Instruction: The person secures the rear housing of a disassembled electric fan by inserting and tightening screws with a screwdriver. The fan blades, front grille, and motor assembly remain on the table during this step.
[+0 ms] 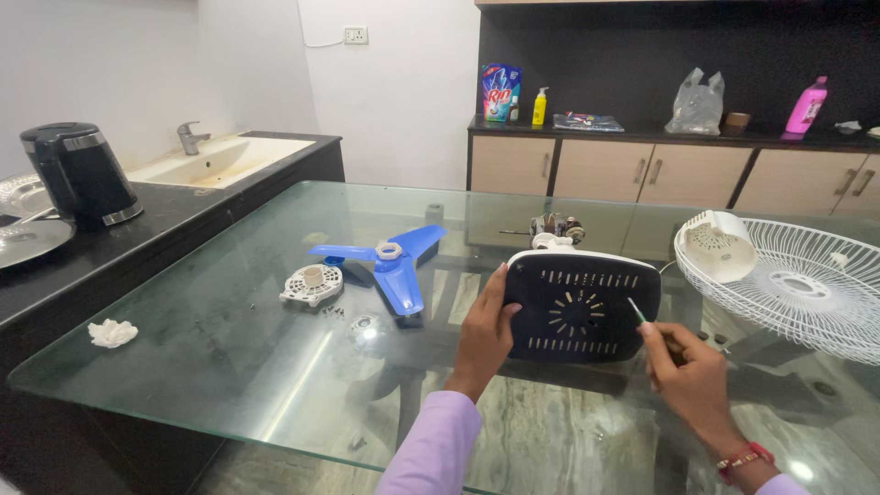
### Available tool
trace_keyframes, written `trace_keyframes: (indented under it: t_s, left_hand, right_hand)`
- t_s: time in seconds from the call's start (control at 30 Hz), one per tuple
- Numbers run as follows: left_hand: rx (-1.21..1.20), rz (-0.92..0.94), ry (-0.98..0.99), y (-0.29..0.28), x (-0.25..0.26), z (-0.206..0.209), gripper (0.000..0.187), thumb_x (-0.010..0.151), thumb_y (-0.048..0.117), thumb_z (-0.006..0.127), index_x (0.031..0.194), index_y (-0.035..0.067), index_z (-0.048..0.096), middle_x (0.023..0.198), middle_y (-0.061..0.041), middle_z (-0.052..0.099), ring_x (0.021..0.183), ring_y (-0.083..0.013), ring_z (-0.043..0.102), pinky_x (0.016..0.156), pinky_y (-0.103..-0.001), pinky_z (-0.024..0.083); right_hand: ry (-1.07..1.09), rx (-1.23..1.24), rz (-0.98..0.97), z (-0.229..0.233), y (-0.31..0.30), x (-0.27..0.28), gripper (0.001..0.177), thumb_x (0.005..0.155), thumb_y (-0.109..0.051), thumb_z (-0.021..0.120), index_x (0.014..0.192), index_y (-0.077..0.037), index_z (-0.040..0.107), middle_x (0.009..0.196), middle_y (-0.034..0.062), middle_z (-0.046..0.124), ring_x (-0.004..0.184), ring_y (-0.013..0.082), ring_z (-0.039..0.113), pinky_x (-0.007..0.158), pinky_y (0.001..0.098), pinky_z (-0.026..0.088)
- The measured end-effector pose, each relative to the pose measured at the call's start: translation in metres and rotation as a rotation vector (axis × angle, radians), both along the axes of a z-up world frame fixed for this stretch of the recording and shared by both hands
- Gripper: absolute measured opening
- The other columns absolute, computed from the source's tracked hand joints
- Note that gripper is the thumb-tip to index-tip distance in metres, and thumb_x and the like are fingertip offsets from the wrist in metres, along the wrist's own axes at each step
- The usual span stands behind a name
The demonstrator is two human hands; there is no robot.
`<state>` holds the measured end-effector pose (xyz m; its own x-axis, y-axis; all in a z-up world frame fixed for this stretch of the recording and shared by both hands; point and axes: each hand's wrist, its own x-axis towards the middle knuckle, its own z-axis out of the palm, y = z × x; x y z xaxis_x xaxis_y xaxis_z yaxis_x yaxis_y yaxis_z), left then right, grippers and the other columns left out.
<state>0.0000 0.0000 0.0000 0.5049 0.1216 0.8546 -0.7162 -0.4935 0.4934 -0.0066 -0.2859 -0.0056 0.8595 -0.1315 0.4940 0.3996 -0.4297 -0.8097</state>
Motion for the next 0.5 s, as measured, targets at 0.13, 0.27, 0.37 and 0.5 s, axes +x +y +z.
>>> trace_keyframes:
  t_s: [0.13,0.27,0.37,0.5]
  left_hand:
    - [0.003,-0.018,-0.038,0.004,-0.002,0.000,0.055,0.101,0.009,0.061,0.154,0.009,0.045,0.141,-0.020,0.062,0.126,-0.0390,0.063,0.101,-0.043,0.053]
    - [0.018,0.031,-0.069,0.004,0.000,-0.002,0.052,0.103,0.014,0.061,0.152,0.005,0.045,0.140,-0.022,0.063,0.126,-0.0407,0.062,0.103,-0.045,0.050]
    - [0.024,0.060,-0.044,0.006,0.001,-0.006,0.052,0.103,0.017,0.062,0.151,0.004,0.046,0.136,-0.022,0.065,0.124,-0.0399,0.063,0.102,-0.046,0.050]
    - [0.010,0.051,0.005,0.008,0.002,-0.008,0.052,0.103,0.020,0.061,0.151,0.005,0.046,0.132,-0.020,0.066,0.121,-0.0363,0.065,0.102,-0.045,0.050]
  right_hand:
    - [-0.077,-0.096,-0.136,-0.008,-0.026,-0.007,0.023,0.104,-0.020,0.064,0.110,0.000,0.072,0.069,0.0093,0.069,0.057,0.0138,0.061,0.053,0.0291,0.047]
    - [-0.177,-0.107,-0.135,-0.010,-0.059,0.000,0.022,0.107,-0.019,0.056,0.111,0.001,0.064,0.080,0.0073,0.072,0.065,0.0142,0.068,0.060,0.0285,0.052]
    - [-0.217,-0.177,-0.222,-0.015,-0.084,0.009,0.021,0.109,-0.019,0.057,0.113,0.000,0.064,0.087,0.0080,0.073,0.071,0.0162,0.069,0.066,0.0307,0.051]
    - [-0.193,-0.245,-0.361,-0.028,-0.110,0.019,0.022,0.108,-0.020,0.063,0.112,0.001,0.069,0.090,0.0104,0.075,0.077,0.0173,0.070,0.071,0.0323,0.051]
